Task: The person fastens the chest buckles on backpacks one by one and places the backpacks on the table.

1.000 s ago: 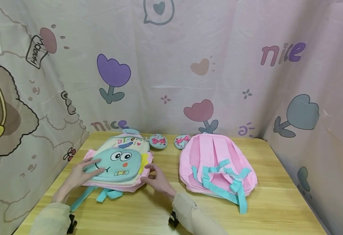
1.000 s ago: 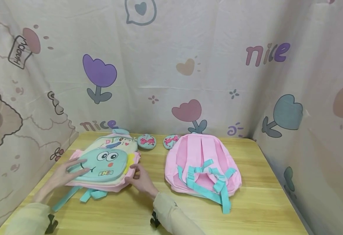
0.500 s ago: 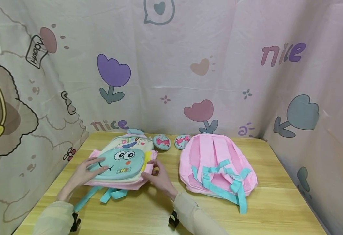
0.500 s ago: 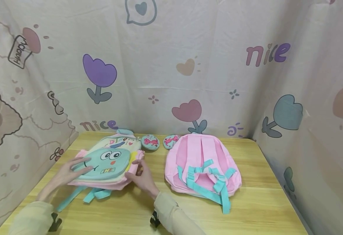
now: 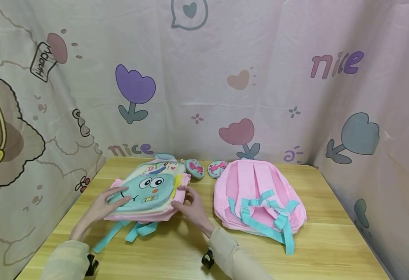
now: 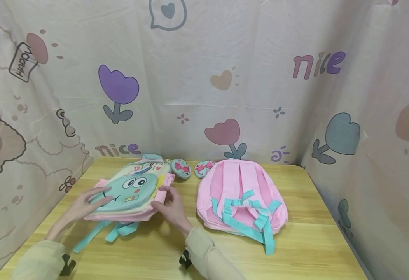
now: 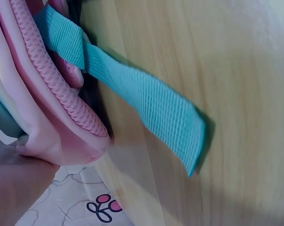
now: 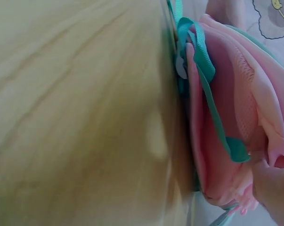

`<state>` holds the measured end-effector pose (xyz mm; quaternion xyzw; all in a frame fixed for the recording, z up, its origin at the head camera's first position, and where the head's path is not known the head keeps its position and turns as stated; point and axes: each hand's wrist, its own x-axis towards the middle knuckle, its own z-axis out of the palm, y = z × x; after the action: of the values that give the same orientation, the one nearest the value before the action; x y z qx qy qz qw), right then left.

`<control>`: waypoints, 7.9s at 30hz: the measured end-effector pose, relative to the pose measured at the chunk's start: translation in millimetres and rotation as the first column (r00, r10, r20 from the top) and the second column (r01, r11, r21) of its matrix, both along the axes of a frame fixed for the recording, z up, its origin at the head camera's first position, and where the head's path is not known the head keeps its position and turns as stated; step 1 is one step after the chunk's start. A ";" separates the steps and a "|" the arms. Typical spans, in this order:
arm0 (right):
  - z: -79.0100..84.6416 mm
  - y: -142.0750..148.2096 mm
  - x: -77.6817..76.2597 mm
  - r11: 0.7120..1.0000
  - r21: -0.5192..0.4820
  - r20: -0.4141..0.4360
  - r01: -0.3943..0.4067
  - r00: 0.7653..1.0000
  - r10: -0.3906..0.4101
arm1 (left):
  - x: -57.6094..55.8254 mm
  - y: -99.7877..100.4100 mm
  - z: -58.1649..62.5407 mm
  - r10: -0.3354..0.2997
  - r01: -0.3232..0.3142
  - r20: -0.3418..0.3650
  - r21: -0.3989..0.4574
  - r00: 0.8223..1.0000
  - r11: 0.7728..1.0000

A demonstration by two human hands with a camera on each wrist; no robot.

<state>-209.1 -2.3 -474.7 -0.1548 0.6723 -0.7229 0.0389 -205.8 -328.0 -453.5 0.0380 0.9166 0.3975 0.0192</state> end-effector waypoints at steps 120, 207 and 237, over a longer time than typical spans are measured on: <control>117.8 -59.2 -29.6 0.975 0.093 -0.393 -0.204 0.892 0.224 | -1.1 82.3 135.3 -0.017 0.095 -0.262 0.288 0.965 0.953; 0.3 51.7 -26.0 0.839 0.543 -0.261 -0.019 0.946 0.190 | 17.4 15.7 -3.8 0.099 -0.105 0.038 0.266 0.994 0.958; -5.5 54.9 -25.6 0.881 0.462 -0.095 -0.103 0.982 0.164 | -7.3 98.2 9.9 -0.281 0.294 -0.300 -0.003 0.912 0.956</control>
<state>-234.7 52.6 -480.2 -0.2346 0.8115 -0.5292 0.0794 -213.1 -229.8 -443.5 0.2320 0.8850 0.3991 -0.0612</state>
